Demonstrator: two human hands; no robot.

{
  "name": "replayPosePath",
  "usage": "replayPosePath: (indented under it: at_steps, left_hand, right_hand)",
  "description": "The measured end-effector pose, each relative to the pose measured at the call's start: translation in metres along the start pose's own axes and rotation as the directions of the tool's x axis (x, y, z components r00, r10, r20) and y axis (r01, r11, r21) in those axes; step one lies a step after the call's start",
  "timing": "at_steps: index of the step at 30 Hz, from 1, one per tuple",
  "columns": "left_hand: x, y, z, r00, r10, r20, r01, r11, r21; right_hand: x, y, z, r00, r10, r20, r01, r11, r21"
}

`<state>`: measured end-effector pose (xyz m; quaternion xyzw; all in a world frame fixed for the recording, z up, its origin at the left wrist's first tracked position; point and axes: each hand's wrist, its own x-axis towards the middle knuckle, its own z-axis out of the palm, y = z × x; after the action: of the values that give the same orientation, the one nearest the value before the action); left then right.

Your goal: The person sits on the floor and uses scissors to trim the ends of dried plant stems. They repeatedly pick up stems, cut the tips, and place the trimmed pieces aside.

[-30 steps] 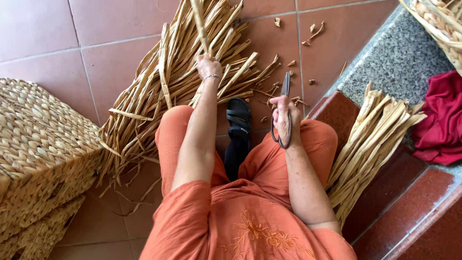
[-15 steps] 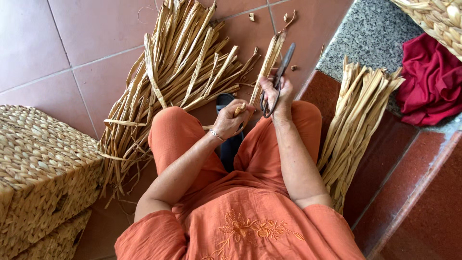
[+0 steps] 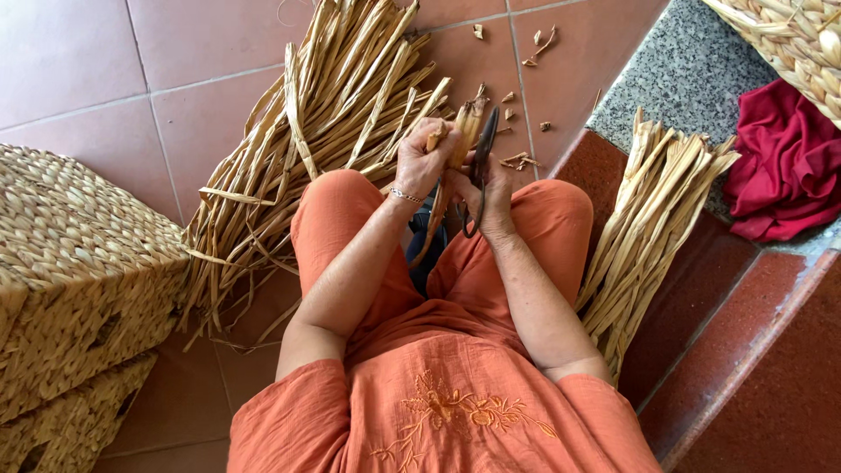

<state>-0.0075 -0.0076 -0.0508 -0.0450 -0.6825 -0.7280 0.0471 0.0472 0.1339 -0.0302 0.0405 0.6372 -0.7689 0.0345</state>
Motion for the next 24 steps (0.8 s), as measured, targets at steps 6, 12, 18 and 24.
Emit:
replayPosePath:
  at_steps: [6,12,18,24]
  left_hand:
    - [0.007,-0.012,-0.008,0.99,-0.138,0.04,0.143,0.927,-0.347]
    - [0.01,-0.004,-0.01,0.964,-0.263,-0.033,0.234,0.904,-0.357]
    - [0.006,0.005,-0.016,0.971,-0.236,0.037,0.238,0.942,-0.236]
    - [0.006,0.008,-0.016,0.96,-0.255,0.115,0.275,0.935,-0.223]
  right_hand:
    - [-0.002,0.005,-0.012,1.0,-0.005,-0.016,0.001,0.96,-0.278]
    - [0.001,0.006,-0.012,0.975,-0.162,0.15,0.211,0.889,-0.407]
    - [-0.002,-0.015,-0.01,0.979,-0.049,0.198,0.147,0.844,-0.516]
    - [-0.005,-0.024,-0.007,0.96,-0.195,0.202,0.279,0.744,-0.607]
